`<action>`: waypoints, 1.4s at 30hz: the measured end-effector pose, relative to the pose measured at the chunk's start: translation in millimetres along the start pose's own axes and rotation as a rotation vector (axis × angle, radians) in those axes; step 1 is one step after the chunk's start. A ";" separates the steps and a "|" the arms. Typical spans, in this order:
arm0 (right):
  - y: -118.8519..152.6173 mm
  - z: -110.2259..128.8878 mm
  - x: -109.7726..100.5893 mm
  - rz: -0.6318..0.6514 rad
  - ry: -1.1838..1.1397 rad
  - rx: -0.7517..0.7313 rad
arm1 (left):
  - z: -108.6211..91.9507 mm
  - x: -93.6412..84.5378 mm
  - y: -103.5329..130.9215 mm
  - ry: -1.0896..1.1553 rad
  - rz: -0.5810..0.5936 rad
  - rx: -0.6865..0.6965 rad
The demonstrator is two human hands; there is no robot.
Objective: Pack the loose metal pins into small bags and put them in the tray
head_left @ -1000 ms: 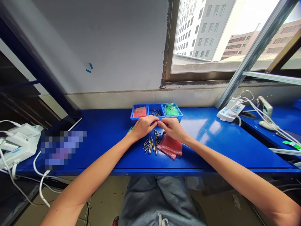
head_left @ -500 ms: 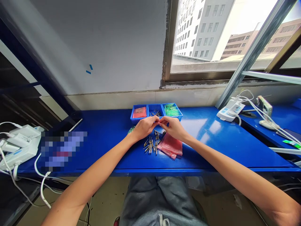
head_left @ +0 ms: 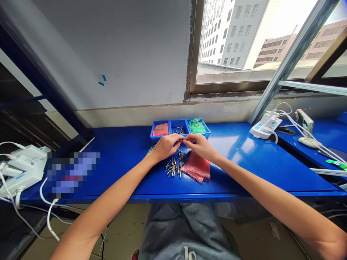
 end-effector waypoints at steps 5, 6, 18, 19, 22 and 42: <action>0.6 2.5 1.0 0.018 -0.026 -0.005 | 2.3 -2.0 -0.8 -0.032 -0.017 -0.044; 0.7 1.5 0.4 0.011 -0.012 0.001 | 1.5 -2.7 -1.2 -0.030 -0.022 -0.051; 0.2 -0.3 -4.7 -0.076 0.158 -0.102 | 0.4 0.2 0.8 0.018 -0.010 -0.104; -0.2 -0.8 -5.8 -0.080 0.170 -0.101 | 0.5 0.8 0.8 0.015 -0.006 -0.102; -2.0 2.4 -11.7 -0.104 0.285 -0.146 | 2.8 -1.0 -0.1 -0.024 -0.028 -0.111; 9.3 22.5 5.7 0.098 0.765 -0.408 | 4.9 8.7 1.3 -0.086 0.331 -0.001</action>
Point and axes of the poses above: each hand's wrist, its own y-axis away from the middle knuckle, its own x-axis out of the palm, z = x × y, the point moved 8 cm from there along -y, towards the middle knuckle, and after that the axes turned 9 degrees about -z, right-handed, at the moved point
